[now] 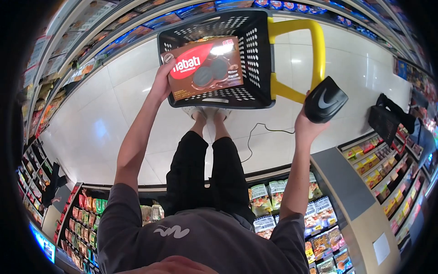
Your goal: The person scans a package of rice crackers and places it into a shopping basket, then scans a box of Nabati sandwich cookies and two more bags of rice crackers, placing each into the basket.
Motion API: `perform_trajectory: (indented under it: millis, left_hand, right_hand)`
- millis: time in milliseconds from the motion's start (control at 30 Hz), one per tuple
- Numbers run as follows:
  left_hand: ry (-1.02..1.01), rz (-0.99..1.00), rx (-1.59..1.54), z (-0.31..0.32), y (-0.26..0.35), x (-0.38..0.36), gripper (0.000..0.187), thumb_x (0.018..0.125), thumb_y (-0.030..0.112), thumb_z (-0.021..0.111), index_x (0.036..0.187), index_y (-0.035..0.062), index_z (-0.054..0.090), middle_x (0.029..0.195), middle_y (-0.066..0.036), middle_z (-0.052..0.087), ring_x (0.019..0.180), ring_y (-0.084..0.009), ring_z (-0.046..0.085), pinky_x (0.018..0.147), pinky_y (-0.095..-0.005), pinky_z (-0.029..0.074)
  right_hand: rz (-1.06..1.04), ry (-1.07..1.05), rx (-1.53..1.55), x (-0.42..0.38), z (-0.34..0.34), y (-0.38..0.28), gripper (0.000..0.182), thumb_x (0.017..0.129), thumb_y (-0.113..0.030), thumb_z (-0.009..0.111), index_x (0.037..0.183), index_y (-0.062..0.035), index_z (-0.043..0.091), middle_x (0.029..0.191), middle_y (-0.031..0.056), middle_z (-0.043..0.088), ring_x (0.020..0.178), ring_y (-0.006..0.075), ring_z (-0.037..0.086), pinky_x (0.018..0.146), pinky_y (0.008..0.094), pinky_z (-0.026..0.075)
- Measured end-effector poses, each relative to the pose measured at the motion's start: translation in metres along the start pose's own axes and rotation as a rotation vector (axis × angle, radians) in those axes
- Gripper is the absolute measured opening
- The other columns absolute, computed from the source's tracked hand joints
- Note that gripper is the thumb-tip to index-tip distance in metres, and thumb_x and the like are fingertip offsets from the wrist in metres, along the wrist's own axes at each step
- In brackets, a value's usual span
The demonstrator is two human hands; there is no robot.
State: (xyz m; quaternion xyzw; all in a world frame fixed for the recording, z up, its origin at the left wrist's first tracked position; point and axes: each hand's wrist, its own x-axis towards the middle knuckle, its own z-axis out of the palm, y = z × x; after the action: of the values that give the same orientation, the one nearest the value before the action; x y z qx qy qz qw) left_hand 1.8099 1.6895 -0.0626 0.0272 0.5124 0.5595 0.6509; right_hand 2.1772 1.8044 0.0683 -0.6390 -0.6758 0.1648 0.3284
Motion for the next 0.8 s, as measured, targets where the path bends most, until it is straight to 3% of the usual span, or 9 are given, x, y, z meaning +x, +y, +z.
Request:
perform_trajectory:
  millis: [433,800]
  left_hand:
    - [-0.053,0.023,0.082,-0.001,-0.004,0.004,0.045,0.096,0.032,0.058,0.128,0.0,0.052,0.117,-0.009,0.064,0.105,-0.0157,0.063,0.092,-0.0306,0.049]
    - [0.021,-0.019,0.046,0.004,-0.013,0.011,0.043,0.095,0.031,0.06,0.126,0.001,0.055,0.117,-0.009,0.064,0.104,-0.0153,0.063,0.091,-0.0306,0.05]
  right_hand:
    - [0.013,-0.008,0.052,-0.001,0.0,-0.003,0.019,0.087,-0.005,0.071,0.101,0.0061,0.065,0.091,0.0085,0.069,0.08,0.0132,0.063,0.078,0.0282,0.049]
    - [-0.01,-0.018,0.068,0.0,0.0,0.001,0.019,0.087,-0.005,0.07,0.102,0.0059,0.065,0.092,0.0083,0.069,0.08,0.0131,0.063,0.077,0.028,0.049]
